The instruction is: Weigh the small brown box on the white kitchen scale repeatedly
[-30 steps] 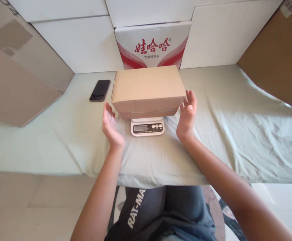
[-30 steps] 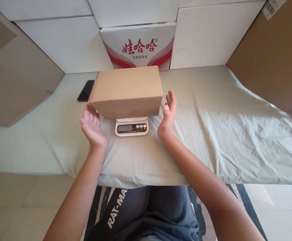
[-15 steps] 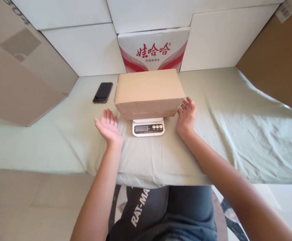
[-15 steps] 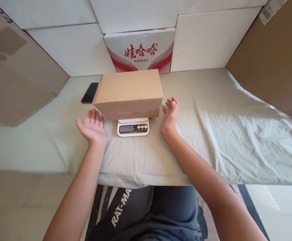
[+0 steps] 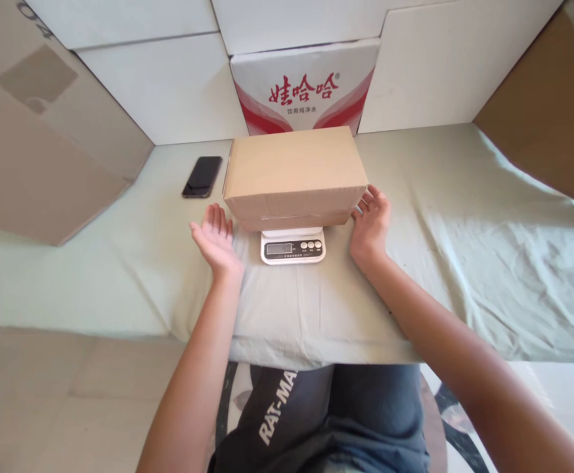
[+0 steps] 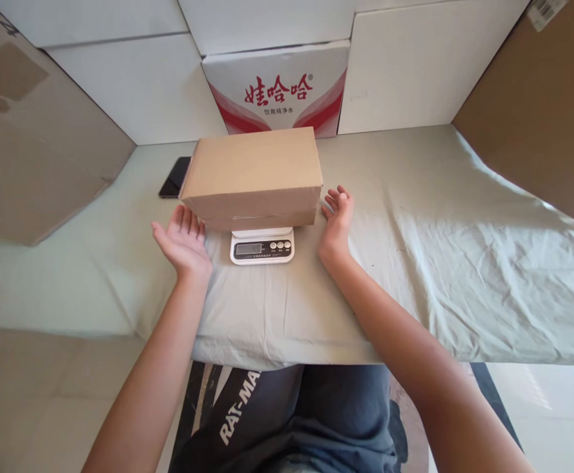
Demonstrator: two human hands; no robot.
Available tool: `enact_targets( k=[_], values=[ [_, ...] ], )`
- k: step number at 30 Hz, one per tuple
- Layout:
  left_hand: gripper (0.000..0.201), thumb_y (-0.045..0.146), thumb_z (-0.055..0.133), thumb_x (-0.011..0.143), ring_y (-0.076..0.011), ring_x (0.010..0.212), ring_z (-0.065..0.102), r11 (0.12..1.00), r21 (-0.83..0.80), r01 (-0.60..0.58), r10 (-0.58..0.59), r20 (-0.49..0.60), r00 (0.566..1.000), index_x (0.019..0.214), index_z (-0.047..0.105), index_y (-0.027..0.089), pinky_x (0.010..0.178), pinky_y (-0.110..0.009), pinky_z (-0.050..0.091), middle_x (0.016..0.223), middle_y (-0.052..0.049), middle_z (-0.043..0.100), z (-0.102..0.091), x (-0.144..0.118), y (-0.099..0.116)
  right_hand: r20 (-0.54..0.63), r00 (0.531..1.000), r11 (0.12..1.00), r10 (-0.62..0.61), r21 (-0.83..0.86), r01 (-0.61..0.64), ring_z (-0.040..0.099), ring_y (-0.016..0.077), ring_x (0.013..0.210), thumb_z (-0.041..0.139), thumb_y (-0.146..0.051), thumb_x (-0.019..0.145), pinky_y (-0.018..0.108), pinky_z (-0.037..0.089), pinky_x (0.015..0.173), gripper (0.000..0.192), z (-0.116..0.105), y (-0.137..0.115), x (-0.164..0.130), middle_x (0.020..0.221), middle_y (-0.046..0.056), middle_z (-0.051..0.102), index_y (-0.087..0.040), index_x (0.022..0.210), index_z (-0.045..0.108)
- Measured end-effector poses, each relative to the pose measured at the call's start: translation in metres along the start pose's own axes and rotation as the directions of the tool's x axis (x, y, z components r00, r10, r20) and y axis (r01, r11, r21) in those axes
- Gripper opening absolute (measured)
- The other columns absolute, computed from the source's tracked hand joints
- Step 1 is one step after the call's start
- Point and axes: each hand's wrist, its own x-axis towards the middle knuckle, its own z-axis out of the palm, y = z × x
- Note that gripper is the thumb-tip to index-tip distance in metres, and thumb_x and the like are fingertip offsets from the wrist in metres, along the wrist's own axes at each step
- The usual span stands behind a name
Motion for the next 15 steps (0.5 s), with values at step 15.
enact_targets(
  k=[15],
  values=[
    [0.089, 0.088, 0.023, 0.094, -0.0281, 0.159, 0.047, 0.998, -0.063, -0.009, 0.012, 0.047, 0.999, 0.139, 0.068, 0.025, 0.128, -0.043, 0.039, 0.167, -0.014, 0.052, 0.003, -0.002, -0.002, -0.041, 0.997, 0.995, 0.061, 0.077, -0.058, 0.071, 0.0210, 0.105, 0.051, -0.065, 0.092, 0.039, 0.060, 0.093, 0.040, 0.012, -0.021, -0.013, 0.107, 0.002, 0.071, -0.031, 0.108, 0.064]
  ],
)
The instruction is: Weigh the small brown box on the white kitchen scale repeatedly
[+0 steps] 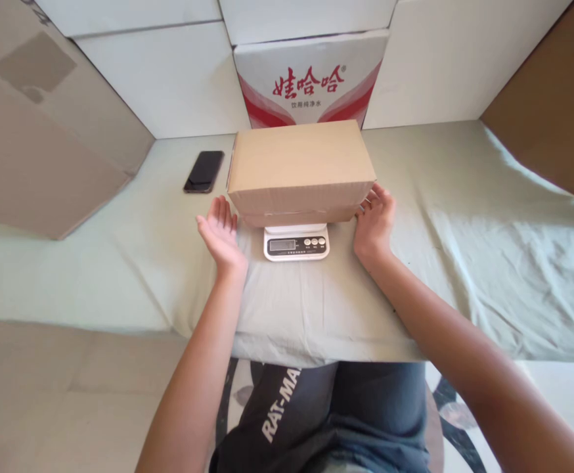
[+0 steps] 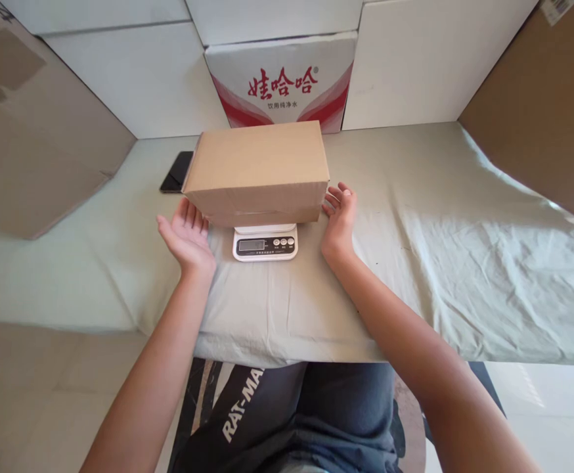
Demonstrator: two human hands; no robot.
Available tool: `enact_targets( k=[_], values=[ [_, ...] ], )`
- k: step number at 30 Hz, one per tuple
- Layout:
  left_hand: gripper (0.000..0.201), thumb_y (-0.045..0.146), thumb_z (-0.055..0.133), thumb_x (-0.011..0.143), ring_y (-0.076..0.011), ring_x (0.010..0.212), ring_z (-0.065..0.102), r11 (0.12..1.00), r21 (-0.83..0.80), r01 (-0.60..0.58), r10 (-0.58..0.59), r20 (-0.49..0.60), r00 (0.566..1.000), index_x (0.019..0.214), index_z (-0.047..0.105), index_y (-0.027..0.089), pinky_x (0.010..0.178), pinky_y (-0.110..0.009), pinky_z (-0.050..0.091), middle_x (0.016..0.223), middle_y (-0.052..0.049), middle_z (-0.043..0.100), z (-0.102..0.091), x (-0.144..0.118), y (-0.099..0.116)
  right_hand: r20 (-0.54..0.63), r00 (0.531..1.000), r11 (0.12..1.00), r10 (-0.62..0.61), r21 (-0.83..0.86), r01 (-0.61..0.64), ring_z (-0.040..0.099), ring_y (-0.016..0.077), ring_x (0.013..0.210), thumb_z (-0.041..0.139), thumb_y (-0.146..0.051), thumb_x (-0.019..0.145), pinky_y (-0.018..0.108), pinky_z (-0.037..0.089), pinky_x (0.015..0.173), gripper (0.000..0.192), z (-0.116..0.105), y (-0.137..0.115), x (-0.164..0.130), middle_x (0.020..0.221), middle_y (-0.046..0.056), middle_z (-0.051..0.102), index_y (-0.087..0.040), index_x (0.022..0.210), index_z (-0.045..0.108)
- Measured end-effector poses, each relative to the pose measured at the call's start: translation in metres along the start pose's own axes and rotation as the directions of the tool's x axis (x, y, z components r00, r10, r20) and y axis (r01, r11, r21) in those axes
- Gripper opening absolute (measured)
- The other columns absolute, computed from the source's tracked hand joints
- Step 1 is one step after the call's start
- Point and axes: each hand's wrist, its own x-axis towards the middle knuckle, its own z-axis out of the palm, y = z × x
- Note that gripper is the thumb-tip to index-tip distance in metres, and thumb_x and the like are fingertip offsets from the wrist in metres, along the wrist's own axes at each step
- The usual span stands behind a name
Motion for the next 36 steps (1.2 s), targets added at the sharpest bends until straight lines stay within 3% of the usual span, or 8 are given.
enact_targets(
  k=[5, 15, 22, 31, 36],
  values=[
    [0.086, 0.089, 0.027, 0.093, -0.0282, 0.158, 0.048, 0.999, -0.047, 0.015, -0.016, -0.022, 1.000, 0.132, 0.070, 0.026, 0.129, -0.045, 0.036, 0.164, -0.013, 0.055, 0.003, -0.001, 0.002, -0.009, 1.000, 0.999, 0.007, 0.048, -0.007, 0.070, 0.0179, 0.098, 0.052, -0.062, 0.094, 0.034, 0.059, 0.086, 0.036, 0.004, -0.003, -0.005, 0.102, 0.000, 0.071, -0.031, 0.105, 0.066],
    [0.094, 0.093, 0.019, 0.089, -0.0272, 0.156, 0.050, 0.999, 0.035, -0.024, 0.024, -0.002, 1.000, 0.134, 0.070, 0.029, 0.125, -0.043, 0.043, 0.162, -0.012, 0.058, -0.002, 0.002, -0.004, 0.028, 1.000, 1.000, 0.001, 0.016, -0.001, 0.070, 0.0196, 0.106, 0.052, -0.064, 0.092, 0.037, 0.059, 0.091, 0.038, 0.001, -0.002, -0.004, 0.109, 0.002, 0.070, -0.031, 0.106, 0.065],
    [0.084, 0.086, 0.027, 0.094, -0.0275, 0.155, 0.051, 0.999, 0.021, -0.044, 0.044, 0.033, 0.999, 0.136, 0.068, 0.027, 0.126, -0.045, 0.042, 0.163, -0.014, 0.057, -0.005, 0.003, -0.007, 0.045, 0.999, 1.000, -0.004, -0.001, 0.004, 0.070, 0.0208, 0.105, 0.050, -0.067, 0.092, 0.039, 0.060, 0.092, 0.042, -0.002, 0.003, -0.001, 0.109, 0.003, 0.070, -0.031, 0.107, 0.065],
    [0.082, 0.083, 0.024, 0.097, -0.0272, 0.159, 0.046, 0.992, 0.053, -0.113, 0.111, 0.053, 0.992, 0.138, 0.067, 0.027, 0.132, -0.049, 0.035, 0.165, -0.011, 0.055, 0.003, -0.004, -0.003, 0.070, 0.987, 0.983, -0.143, -0.110, 0.150, 0.060, 0.0265, 0.135, 0.050, -0.073, 0.088, 0.055, 0.049, 0.116, 0.049, -0.003, -0.001, -0.009, 0.138, 0.003, 0.063, -0.033, 0.116, 0.061],
    [0.089, 0.085, 0.021, 0.097, -0.0310, 0.159, 0.046, 0.989, 0.063, -0.137, 0.133, 0.068, 0.989, 0.141, 0.065, 0.021, 0.132, -0.051, 0.033, 0.164, -0.016, 0.055, 0.008, -0.009, -0.001, 0.112, 0.976, 0.966, -0.189, -0.157, 0.205, 0.056, 0.0285, 0.140, 0.048, -0.071, 0.090, 0.058, 0.045, 0.120, 0.049, 0.001, -0.006, -0.016, 0.141, 0.004, 0.061, -0.034, 0.121, 0.059]
  ],
)
